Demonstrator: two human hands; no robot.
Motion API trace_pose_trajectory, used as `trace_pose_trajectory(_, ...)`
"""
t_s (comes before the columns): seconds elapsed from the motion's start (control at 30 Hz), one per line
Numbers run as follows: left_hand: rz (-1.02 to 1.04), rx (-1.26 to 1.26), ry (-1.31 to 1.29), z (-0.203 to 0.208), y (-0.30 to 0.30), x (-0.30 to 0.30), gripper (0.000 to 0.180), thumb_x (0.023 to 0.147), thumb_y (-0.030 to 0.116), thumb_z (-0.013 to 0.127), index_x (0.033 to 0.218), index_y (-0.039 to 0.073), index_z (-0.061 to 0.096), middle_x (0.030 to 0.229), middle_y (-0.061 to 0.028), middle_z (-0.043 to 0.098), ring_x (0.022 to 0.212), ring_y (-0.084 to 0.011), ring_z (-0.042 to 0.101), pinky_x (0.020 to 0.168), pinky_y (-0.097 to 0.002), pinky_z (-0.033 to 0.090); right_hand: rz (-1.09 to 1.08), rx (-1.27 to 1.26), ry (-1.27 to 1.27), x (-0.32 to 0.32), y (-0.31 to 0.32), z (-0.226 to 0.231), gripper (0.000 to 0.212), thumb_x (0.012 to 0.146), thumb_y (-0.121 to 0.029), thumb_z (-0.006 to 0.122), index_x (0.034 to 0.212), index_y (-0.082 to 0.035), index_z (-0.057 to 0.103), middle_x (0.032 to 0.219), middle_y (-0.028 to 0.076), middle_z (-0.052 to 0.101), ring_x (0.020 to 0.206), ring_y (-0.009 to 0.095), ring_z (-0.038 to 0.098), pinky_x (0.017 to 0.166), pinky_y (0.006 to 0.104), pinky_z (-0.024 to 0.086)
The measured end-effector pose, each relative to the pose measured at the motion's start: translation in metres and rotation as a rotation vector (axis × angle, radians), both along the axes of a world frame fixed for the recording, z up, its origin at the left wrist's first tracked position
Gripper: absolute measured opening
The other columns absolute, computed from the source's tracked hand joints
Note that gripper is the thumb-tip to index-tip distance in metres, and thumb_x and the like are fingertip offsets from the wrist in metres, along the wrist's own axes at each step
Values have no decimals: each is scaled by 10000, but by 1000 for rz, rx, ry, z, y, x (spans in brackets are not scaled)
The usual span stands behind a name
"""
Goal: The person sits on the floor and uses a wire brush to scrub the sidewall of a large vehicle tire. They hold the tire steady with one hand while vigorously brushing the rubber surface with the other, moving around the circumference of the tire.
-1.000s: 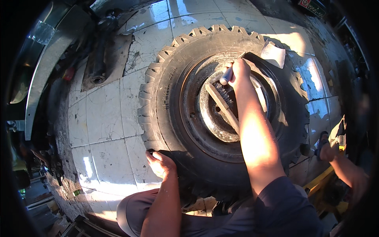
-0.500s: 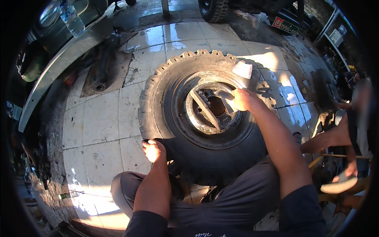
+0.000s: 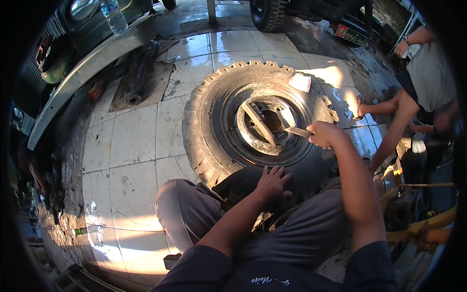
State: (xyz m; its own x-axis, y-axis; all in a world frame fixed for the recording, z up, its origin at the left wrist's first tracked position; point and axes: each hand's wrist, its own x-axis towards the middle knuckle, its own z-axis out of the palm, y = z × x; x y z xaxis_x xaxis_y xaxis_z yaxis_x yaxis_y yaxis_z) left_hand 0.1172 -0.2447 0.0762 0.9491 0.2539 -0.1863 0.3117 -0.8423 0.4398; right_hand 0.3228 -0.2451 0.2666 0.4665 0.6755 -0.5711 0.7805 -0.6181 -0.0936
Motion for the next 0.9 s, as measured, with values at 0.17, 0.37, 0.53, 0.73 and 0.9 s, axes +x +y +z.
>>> trace_pose_trajectory(0.17, -147, 132, 98, 26, -17, -6, 1085, 678, 647, 734, 1562, 244, 250, 1616, -180, 183, 1502, -376, 132, 1182, -609, 91, -118, 45, 142, 24, -30, 10, 491, 932, -185, 639, 1400, -84, 532, 765, 56, 651, 567, 148, 578, 538, 335, 487)
trace_pose_trajectory(0.37, -335, 183, 134, 7, -38, -1, 996, 714, 601, 729, 1550, 347, 252, 1643, -133, 99, 1523, -343, 37, 1150, -687, 43, -152, 126, 206, 39, -36, 20, 505, 933, -172, 624, 1416, -71, 513, 711, 42, 609, 548, 142, 570, 501, 317, 487)
trace_pose_trajectory(0.53, -338, 131, 13, -15, -28, -5, 828, 783, 336, 710, 1514, 373, 323, 1637, -102, 133, 1522, -310, 76, 1182, -628, 105, -132, 134, 214, 46, -24, 10, 549, 928, -164, 624, 1442, -48, 471, 724, 48, 617, 529, 143, 576, 496, 322, 489)
trace_pose_trajectory(0.73, -352, 155, -102, -27, -20, -5, 874, 693, 342, 776, 1478, 347, 391, 1619, -50, 210, 1508, -271, 158, 1186, -617, 139, -183, 82, 251, 67, -14, -12, 559, 940, -169, 614, 1460, -54, 443, 756, 43, 612, 565, 138, 573, 517, 317, 489)
trace_pose_trajectory(0.9, -333, 112, -145, -33, -14, -7, 852, 670, 339, 764, 1451, 340, 422, 1602, -19, 259, 1494, -243, 211, 1186, -626, 135, -224, -1, 268, 75, -1, -41, 554, 946, -172, 606, 1463, -65, 440, 766, 38, 607, 576, 126, 564, 523, 313, 488)
